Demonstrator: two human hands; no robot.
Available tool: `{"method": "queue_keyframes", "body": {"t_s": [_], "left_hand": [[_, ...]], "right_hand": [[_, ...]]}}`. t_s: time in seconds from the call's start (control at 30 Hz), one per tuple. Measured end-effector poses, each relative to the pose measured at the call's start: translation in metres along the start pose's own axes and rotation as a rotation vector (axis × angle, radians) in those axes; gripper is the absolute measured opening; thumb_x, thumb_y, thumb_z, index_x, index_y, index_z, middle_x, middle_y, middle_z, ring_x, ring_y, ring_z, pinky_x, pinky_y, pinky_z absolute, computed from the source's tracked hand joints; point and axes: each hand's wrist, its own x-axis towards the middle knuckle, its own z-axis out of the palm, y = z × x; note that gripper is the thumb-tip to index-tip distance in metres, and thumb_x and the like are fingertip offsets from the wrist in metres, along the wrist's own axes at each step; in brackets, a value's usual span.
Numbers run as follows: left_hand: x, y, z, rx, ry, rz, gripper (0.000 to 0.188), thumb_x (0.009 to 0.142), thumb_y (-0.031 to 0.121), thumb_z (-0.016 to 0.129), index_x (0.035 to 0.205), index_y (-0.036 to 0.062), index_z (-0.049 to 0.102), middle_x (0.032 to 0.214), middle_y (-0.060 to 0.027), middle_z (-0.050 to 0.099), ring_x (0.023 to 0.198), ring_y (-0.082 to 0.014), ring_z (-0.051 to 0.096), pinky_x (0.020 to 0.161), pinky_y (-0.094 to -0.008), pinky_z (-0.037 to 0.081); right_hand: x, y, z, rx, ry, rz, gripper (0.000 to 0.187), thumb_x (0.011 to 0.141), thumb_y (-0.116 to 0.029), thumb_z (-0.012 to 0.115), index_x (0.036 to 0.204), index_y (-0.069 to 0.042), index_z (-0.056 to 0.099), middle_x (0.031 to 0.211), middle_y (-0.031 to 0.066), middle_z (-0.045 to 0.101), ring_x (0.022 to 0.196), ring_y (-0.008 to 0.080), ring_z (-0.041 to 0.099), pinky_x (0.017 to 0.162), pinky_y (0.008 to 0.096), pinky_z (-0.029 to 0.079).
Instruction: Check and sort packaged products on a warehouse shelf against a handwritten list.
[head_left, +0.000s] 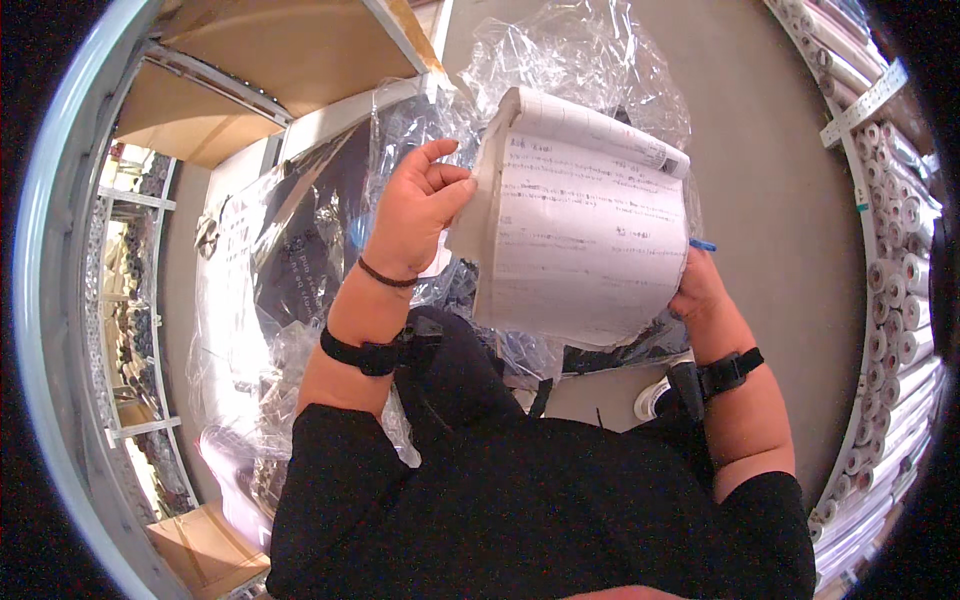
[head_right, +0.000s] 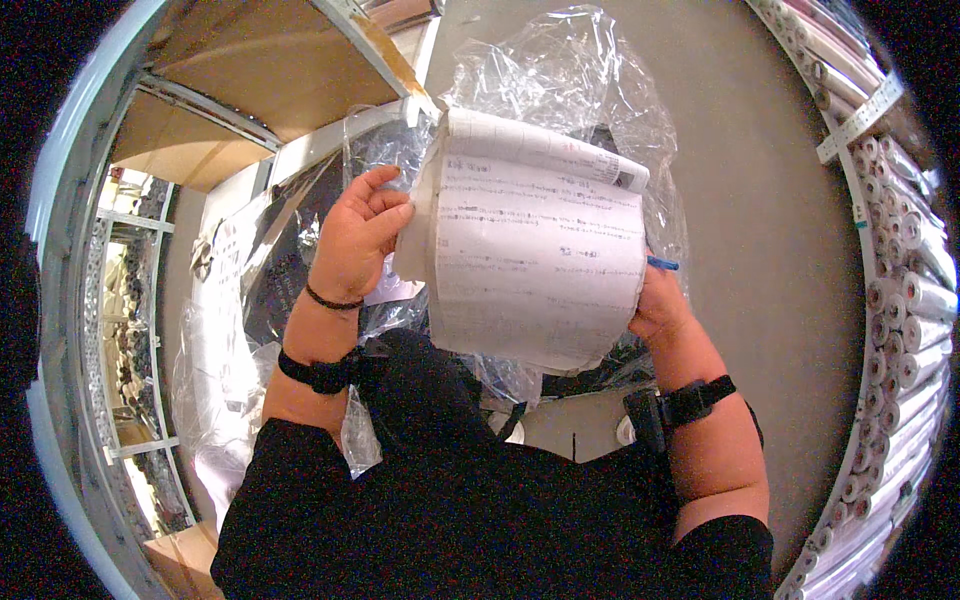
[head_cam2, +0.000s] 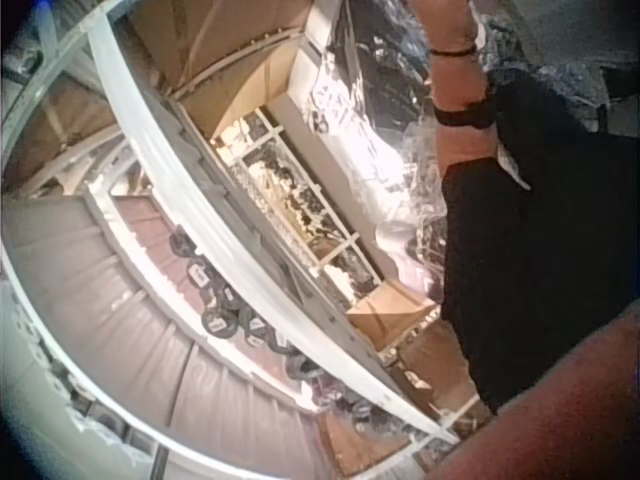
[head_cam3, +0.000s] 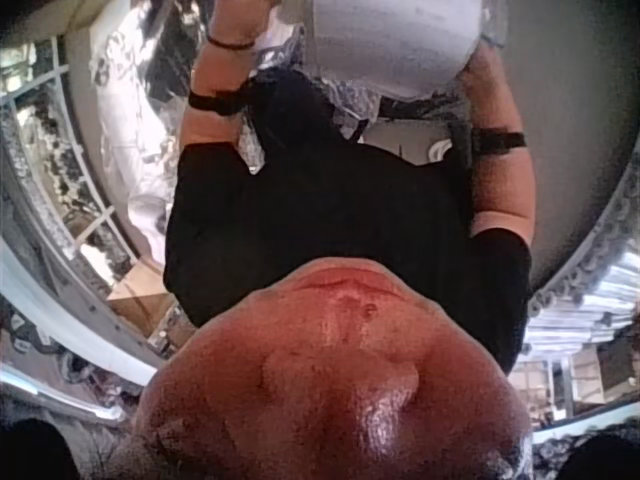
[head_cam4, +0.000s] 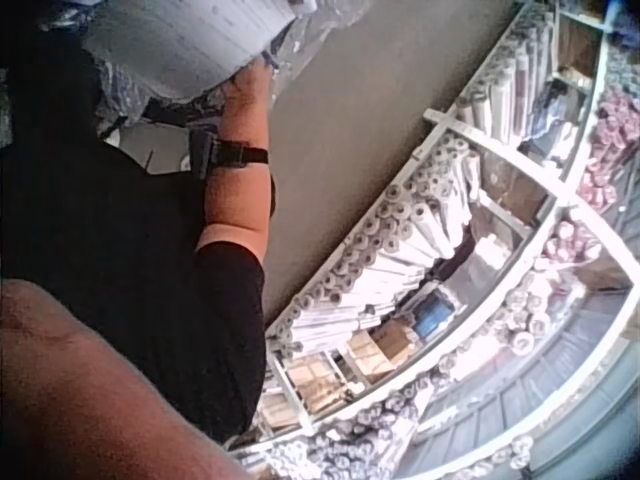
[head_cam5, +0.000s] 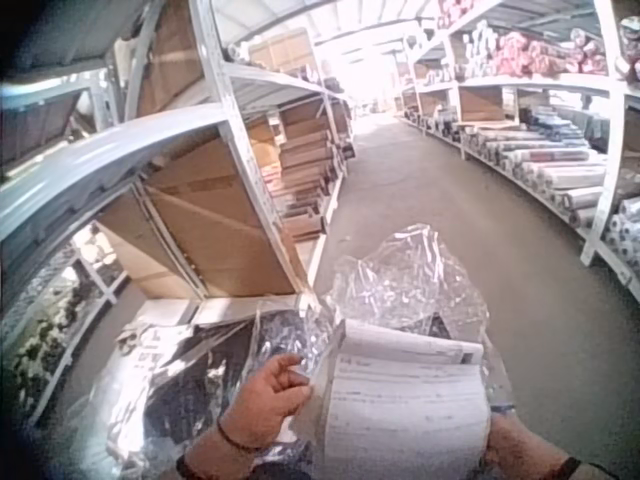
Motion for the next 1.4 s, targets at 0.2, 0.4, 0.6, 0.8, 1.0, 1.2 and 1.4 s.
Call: {"method": "queue_keyframes", "body": {"t_s": [0.2, 0.4, 0.6, 0.8, 1.0, 1.2, 1.4], "left_hand": [[-0.001, 0.013, -0.004, 0.118, -0.049, 0.038, 0.057, 0.078, 0.001, 0.069, 0.128, -0.0017, 0.041, 0.088, -0.0051, 0.062, 0.078, -0.0117, 0.059, 0.073, -0.0240, 0.047], [0.009, 0.032, -0.029, 0.171, -0.162, 0.028, 0.056, 0.076, 0.001, 0.071, 0.126, -0.0010, 0.045, 0.084, -0.0022, 0.061, 0.077, -0.0093, 0.058, 0.074, -0.0227, 0.046], [0.017, 0.055, -0.037, 0.570, 0.010, 0.365, 0.043, 0.076, 0.002, 0.070, 0.117, 0.0039, 0.056, 0.086, -0.0025, 0.063, 0.080, -0.0118, 0.060, 0.077, -0.0252, 0.047], [0.016, 0.065, -0.020, 1.087, 0.058, 1.261, 0.028, 0.071, 0.006, 0.073, 0.099, 0.0097, 0.065, 0.095, -0.0063, 0.064, 0.103, -0.0289, 0.057, 0.090, -0.0371, 0.044], [-0.023, 0.043, 0.028, 0.997, -0.014, 1.152, 0.073, 0.066, 0.035, 0.081, 0.125, 0.0068, 0.050, 0.145, -0.0218, 0.027, 0.134, -0.0393, 0.025, 0.108, -0.0481, 0.023], [-0.039, 0.004, 0.013, 1.100, -0.239, 0.987, 0.129, 0.054, 0.054, 0.084, 0.146, 0.0045, 0.008, 0.150, -0.0257, 0.011, 0.140, -0.0392, 0.012, 0.112, -0.0476, 0.011], [-0.028, -0.020, -0.006, 1.009, -0.056, 0.755, 0.103, 0.064, 0.041, 0.081, 0.142, 0.0033, 0.025, 0.148, -0.0208, 0.024, 0.134, -0.0388, 0.025, 0.108, -0.0481, 0.023]], "right_hand": [[-0.002, -0.004, 0.006, -0.025, 0.071, -0.029, 0.035, 0.090, -0.020, 0.055, 0.116, 0.003, 0.057, 0.111, 0.0156, 0.063, 0.094, 0.0256, 0.066, 0.080, 0.0410, 0.055], [-0.006, -0.012, 0.010, -0.070, 0.034, -0.059, 0.034, 0.090, -0.018, 0.055, 0.116, 0.004, 0.056, 0.110, 0.0162, 0.063, 0.094, 0.0250, 0.066, 0.078, 0.0385, 0.055], [-0.004, -0.013, 0.007, -0.068, -0.106, 0.012, 0.042, 0.085, -0.008, 0.059, 0.125, -0.002, 0.050, 0.115, 0.0124, 0.061, 0.100, 0.0234, 0.062, 0.084, 0.0383, 0.053], [-0.007, -0.008, 0.022, -0.116, -0.124, -0.003, 0.044, 0.083, -0.006, 0.060, 0.126, -0.003, 0.050, 0.113, 0.0120, 0.062, 0.098, 0.0228, 0.063, 0.083, 0.0379, 0.053], [-0.005, -0.009, 0.012, -0.118, -0.030, 0.019, 0.042, 0.084, -0.007, 0.059, 0.125, -0.003, 0.050, 0.110, 0.0118, 0.063, 0.097, 0.0226, 0.064, 0.078, 0.0375, 0.055], [-0.005, -0.015, 0.024, -0.110, -0.043, -0.038, 0.041, 0.087, -0.013, 0.056, 0.127, -0.002, 0.049, 0.115, 0.0110, 0.060, 0.096, 0.0191, 0.063, 0.079, 0.0343, 0.055], [-0.006, -0.016, 0.024, -0.056, 0.009, -0.108, 0.031, 0.088, -0.013, 0.055, 0.114, 0.003, 0.056, 0.102, 0.0113, 0.065, 0.085, 0.0187, 0.067, 0.071, 0.0320, 0.058]]}}
